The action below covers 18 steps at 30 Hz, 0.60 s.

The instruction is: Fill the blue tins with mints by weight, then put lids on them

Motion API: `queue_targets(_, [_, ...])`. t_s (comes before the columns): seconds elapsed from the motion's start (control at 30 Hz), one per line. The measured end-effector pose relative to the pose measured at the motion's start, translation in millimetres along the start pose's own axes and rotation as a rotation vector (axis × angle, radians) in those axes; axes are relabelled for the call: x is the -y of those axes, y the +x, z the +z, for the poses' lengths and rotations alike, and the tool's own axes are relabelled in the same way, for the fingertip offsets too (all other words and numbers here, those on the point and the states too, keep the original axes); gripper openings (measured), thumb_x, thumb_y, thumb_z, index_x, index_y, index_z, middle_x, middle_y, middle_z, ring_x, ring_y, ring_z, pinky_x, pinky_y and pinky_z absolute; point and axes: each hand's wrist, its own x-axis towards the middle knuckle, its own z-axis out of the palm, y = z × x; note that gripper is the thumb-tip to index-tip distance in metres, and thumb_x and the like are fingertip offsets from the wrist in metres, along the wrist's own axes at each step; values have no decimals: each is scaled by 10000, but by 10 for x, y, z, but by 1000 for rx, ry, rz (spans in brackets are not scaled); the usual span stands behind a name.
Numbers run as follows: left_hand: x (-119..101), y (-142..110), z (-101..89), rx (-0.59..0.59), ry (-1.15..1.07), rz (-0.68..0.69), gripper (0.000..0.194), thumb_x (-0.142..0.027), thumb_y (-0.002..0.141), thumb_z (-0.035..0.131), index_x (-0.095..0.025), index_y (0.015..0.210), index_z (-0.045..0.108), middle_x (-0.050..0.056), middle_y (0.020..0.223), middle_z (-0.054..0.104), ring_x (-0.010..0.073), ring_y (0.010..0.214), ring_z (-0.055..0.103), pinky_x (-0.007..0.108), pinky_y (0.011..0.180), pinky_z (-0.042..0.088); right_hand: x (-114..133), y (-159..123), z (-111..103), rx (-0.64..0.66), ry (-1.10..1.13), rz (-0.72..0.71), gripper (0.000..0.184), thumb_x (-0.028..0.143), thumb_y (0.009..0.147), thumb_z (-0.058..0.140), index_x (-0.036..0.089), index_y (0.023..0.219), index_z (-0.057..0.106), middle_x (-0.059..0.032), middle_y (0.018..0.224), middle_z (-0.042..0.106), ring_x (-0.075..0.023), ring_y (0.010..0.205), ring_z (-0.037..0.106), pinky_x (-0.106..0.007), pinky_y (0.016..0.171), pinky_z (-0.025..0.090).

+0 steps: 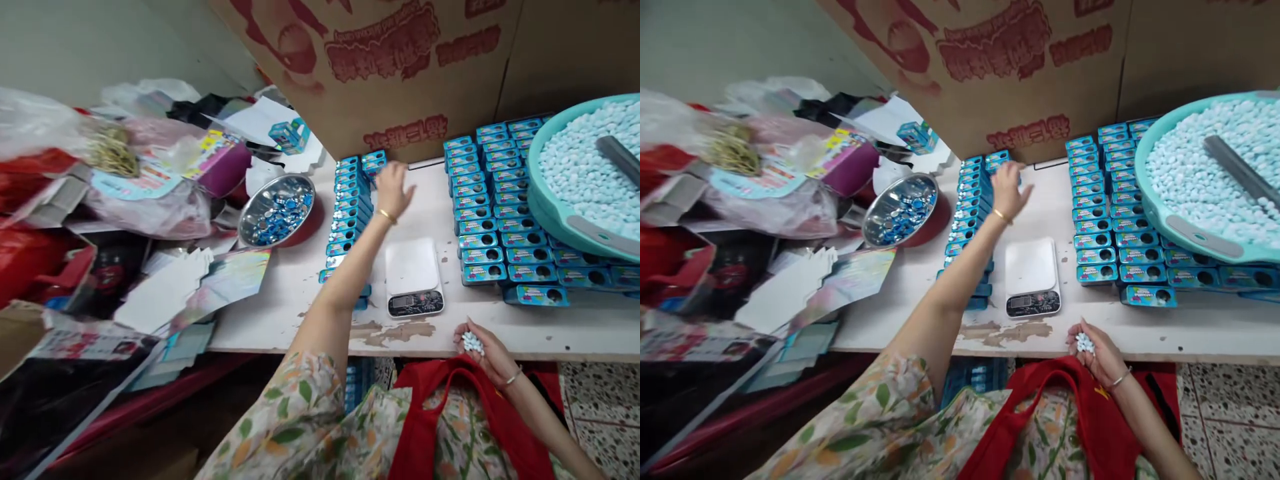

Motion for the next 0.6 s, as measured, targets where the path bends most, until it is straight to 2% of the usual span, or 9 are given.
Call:
queue_targets(0.07, [536,422,76,32,93,-259,822,-903,862,360,-184,1219,535,78,1329,506,263,1178,297,527,1059,223,10,-25,-7,-6,-14,11,436,545,700,896,148,793,744,-38,742,705,-90,582,639,-157,521,543])
queue_targets(0.1, [753,565,120,34,111,-291,880,-963,810,317,-190,1156,556,61,1285,504,248,1142,268,536,1062,207,17,-40,-7,-8,-19,18,434,551,712,887,150,790,740,-35,741,707,-90,589,642,-159,539,553])
queue_targets(0.17, [1048,713,187,4,67,-202,929,-1039,717,217,-226,981,582,35,1141,519,230,1078,252,551,1071,198,32,-74,1,-6,-20,29,414,547,748,863,155,788,734,-33,730,708,-88,585,639,-158,540,553])
queue_targets(0.23, [1150,726,179,48,-15,-64,948,-1068,658,153,-259,902,581,27,1043,533,227,1057,250,575,1103,174,46,-106,16,-1,-7,33,387,530,785,837,157,787,730,-35,715,706,-86,551,624,-149,473,515])
queue_targets(0.3, [1099,670,73,129,-46,16,941,-1065,651,130,-281,883,594,34,1007,555,235,1064,250,597,1137,132,64,-129,32,6,13,29,356,495,815,819,151,798,730,-40,715,702,-87,537,624,-142,426,480])
queue_targets(0.4, [871,491,-243,245,-14,79,906,-1031,707,145,-281,878,624,67,1025,586,260,1074,264,624,1145,107,108,-137,37,15,43,41,317,434,851,796,131,807,714,-49,722,700,-103,565,656,-148,440,499])
queue_targets(0.5, [559,120,-659,345,-4,160,852,-969,799,247,-225,911,646,109,1093,587,262,1042,336,600,1092,240,171,-104,10,35,41,69,275,372,904,746,120,809,694,-62,724,706,-111,565,666,-154,445,517])
queue_targets(0.6, [146,-435,-975,394,25,261,653,-779,923,419,-176,963,666,132,1135,589,251,1018,433,509,996,372,226,-56,-16,57,18,88,236,318,954,682,116,833,699,-71,729,714,-114,574,676,-158,490,557])
